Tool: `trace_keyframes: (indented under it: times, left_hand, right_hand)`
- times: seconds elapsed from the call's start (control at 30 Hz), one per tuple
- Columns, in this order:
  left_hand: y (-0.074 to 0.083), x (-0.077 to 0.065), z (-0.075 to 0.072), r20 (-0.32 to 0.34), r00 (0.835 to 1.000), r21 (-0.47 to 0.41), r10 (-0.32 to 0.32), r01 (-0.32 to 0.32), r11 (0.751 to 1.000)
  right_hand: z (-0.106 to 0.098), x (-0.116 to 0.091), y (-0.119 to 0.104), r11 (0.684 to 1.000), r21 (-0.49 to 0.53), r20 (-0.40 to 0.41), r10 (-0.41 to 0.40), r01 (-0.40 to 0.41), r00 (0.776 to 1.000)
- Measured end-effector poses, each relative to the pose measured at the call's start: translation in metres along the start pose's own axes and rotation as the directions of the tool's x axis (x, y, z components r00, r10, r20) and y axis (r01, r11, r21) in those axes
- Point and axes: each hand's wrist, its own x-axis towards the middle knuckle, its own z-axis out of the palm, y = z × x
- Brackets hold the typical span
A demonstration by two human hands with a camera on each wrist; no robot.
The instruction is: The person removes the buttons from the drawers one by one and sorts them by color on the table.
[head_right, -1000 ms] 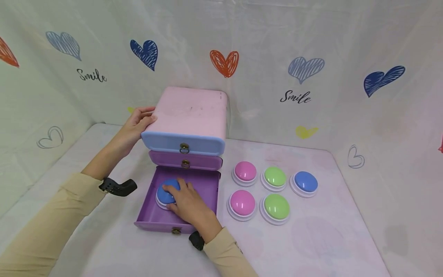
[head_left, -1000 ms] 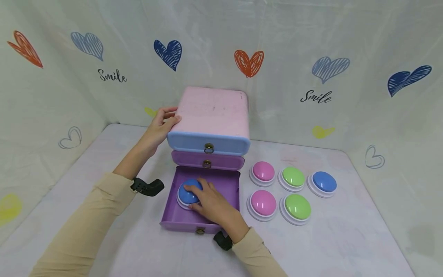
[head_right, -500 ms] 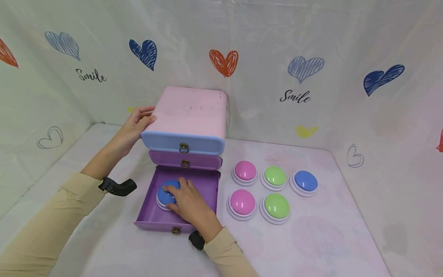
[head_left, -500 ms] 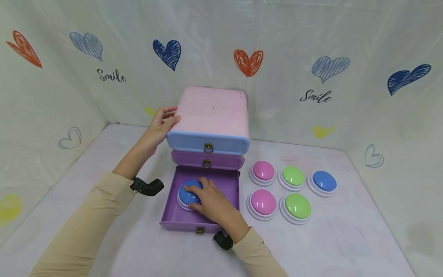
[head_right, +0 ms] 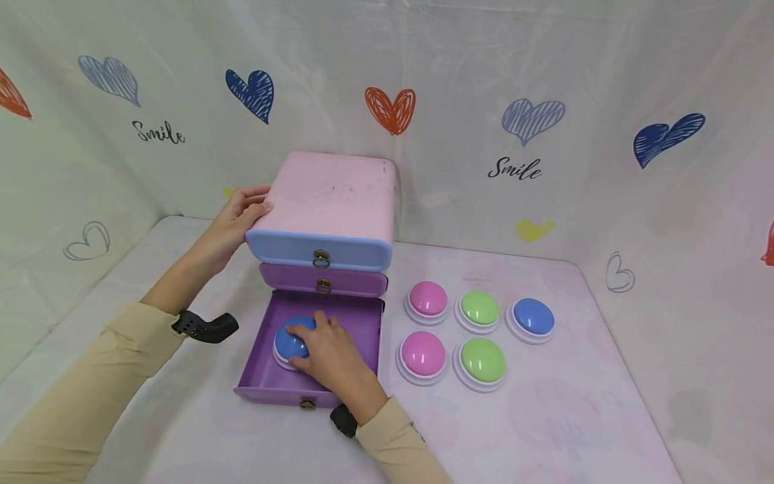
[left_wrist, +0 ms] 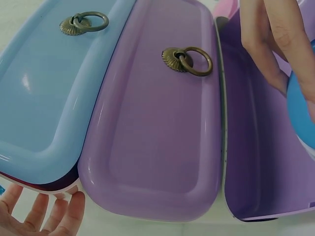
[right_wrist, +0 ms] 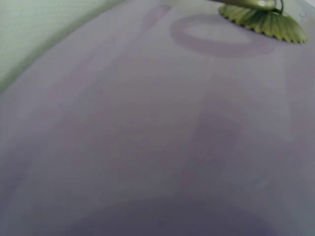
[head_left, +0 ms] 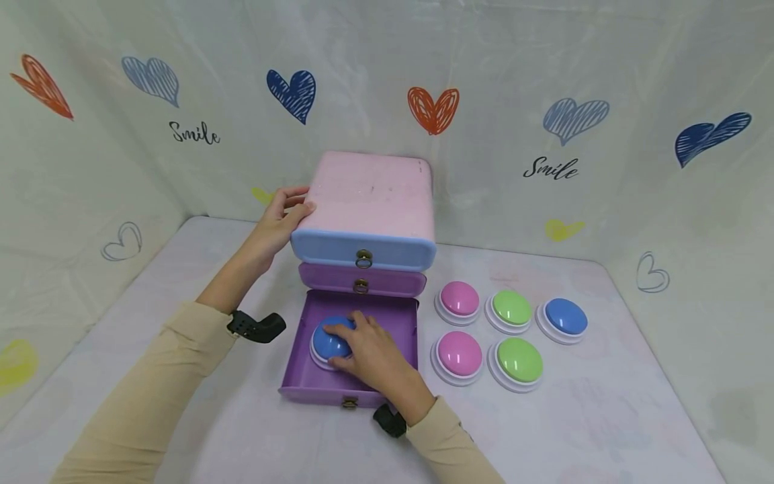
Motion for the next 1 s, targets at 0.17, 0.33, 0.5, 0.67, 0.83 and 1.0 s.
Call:
trace_keyframes:
  times: [0.17,0.33,0.5,0.67,0.83,1.0]
  left_hand:
    - [0.0,0.0,0.0,-0.001,1.0,-0.001,0.003,-0.003,1.0]
    - [0.001,0.0,0.001,-0.002,1.0,-0.002,0.005,-0.005,1.0]
    - [0.001,0.0,0.001,-0.003,1.0,-0.001,0.001,-0.001,1.0]
    - [0.001,0.001,0.001,-0.005,1.0,0.0,0.001,-0.001,1.0]
    - [0.003,-0.001,0.001,-0.004,1.0,-0.004,0.008,-0.009,1.0]
    - [0.003,-0.001,0.0,0.001,1.0,-0.003,0.016,-0.016,1.0]
  right_hand:
    - [0.0,-0.001,0.0,1.0,0.004,0.0,0.007,-0.007,1.0]
    - [-0.001,-0.002,0.001,1.0,0.004,-0.003,0.006,-0.006,1.0]
    - [-0.002,-0.002,0.002,1.0,0.019,-0.008,0.015,-0.015,1.0]
    - [-0.006,-0.003,0.002,0.999,0.036,-0.028,0.02,-0.019,0.999]
    - [-0.01,-0.005,0.003,0.999,0.048,-0.042,0.019,-0.017,0.999]
    - [-0.015,-0.007,0.004,0.997,0.069,-0.043,0.033,-0.03,0.999]
